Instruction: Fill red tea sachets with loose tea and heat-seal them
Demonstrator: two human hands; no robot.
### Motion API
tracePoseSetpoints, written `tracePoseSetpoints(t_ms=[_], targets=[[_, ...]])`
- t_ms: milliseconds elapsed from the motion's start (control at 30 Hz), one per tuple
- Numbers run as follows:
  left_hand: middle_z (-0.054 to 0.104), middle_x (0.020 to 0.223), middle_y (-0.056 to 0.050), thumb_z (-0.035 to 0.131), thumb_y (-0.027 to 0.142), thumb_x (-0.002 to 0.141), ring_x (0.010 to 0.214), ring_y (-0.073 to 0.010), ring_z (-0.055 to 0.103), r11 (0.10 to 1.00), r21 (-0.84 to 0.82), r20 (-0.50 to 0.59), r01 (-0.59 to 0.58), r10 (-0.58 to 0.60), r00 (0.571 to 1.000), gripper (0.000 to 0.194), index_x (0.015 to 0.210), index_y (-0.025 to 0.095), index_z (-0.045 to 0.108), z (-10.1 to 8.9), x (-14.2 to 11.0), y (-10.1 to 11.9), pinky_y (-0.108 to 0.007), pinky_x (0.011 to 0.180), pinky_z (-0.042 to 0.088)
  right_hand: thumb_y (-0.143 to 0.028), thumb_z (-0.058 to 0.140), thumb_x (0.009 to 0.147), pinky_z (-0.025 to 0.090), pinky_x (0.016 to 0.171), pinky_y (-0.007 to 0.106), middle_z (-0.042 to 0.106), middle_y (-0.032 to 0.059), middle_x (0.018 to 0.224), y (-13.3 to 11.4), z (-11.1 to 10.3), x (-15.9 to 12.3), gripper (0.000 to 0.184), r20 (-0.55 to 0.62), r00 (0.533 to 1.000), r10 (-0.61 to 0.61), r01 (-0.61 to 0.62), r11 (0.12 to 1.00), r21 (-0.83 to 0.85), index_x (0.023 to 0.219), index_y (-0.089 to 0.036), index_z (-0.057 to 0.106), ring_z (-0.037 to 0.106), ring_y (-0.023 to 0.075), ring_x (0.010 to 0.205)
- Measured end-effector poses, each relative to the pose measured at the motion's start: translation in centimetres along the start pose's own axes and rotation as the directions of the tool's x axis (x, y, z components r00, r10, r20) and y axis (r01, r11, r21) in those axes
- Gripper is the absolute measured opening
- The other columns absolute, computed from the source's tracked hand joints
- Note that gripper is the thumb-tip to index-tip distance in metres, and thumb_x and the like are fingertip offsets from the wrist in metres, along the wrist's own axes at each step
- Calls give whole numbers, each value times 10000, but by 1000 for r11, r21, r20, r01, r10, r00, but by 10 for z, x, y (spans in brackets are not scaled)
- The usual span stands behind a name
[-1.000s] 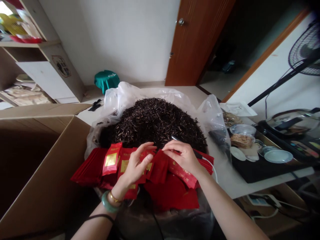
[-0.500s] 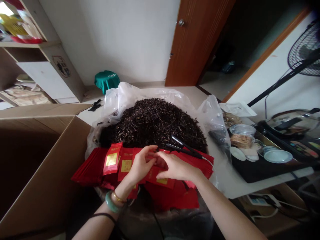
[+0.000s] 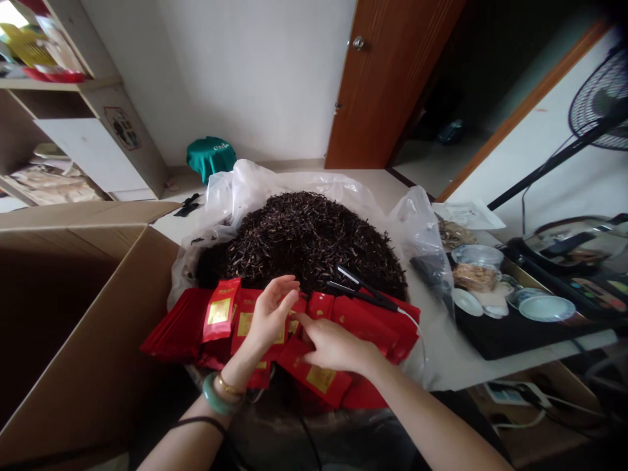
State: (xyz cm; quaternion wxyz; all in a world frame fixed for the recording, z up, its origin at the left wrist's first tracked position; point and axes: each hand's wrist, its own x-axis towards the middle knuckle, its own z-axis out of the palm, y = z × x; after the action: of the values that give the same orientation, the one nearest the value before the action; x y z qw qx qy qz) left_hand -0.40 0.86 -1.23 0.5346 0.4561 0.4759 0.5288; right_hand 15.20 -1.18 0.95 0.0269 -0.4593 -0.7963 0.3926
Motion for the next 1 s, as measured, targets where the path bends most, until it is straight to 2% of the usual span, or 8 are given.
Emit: tracePoseSetpoints(t_ms=[133,233,300,367,467,533,733,1000], targets=[[695,1064,-116,707,458,714,997,-230,647,998,-53,58,33,-30,998,499,1099,163,591,-2,-3,9,-337,868,504,-130,615,754,506,521,252,671,41,966,6,-23,-7,622,-115,993,36,17,905,426,1338,-245,434,604,132,599],[715,967,-103,710,469,712,886,-227,660,996,-28,276,86,-75,958,510,1091,141,614,-2,-8,11,-314,777,517,-152,574,801,517,445,241,667,11,922,13,-36,-11,643,-273,960,55,116,812,572,1392,-285,360,578,109,526],[709,803,-69,678,469,739,744,-200,638,995,69,350,67,-87,933,411,949,117,665,1,-11,7,-274,659,501,-162,576,820,576,556,283,677,29,961,17,-33,-9,584,-450,893,-27,246,866,436,1369,-275,415,644,149,662],[665,671,-30,633,460,769,630,-158,575,986,169,302,1,-52,952,347,780,115,671,5,-13,2,-235,568,451,-167,568,846,593,737,348,675,65,1033,19,-25,-4,490,-615,772,-161,316,937,151,1323,-252,494,667,199,843],[585,571,14,605,443,776,547,-110,477,973,220,191,-74,32,981,346,624,132,615,10,-13,-3,-208,517,394,-165,527,892,564,862,410,659,116,1065,19,-12,4,489,-731,575,-368,270,929,-255,1374,-220,465,640,251,989],[538,532,27,602,450,770,532,-100,445,978,194,160,-81,50,986,370,570,140,573,11,-12,-3,-201,505,382,-158,507,910,569,853,424,654,143,1073,18,-7,7,558,-734,491,-469,205,881,-426,1449,-204,367,631,269,1009],[583,571,13,632,501,738,546,-111,484,997,63,147,32,-41,988,384,684,120,634,11,-12,1,-212,525,415,-83,491,911,564,906,406,617,178,1238,20,-4,12,721,-678,391,-622,166,773,-613,1526,-177,127,617,275,1113],[598,545,11,682,544,677,524,-122,521,994,-7,138,106,-104,985,420,650,128,638,14,-15,6,-218,503,434,-40,515,892,546,978,390,540,134,1373,28,-3,15,731,-704,340,-623,232,781,-580,1515,-219,176,574,253,1205]])
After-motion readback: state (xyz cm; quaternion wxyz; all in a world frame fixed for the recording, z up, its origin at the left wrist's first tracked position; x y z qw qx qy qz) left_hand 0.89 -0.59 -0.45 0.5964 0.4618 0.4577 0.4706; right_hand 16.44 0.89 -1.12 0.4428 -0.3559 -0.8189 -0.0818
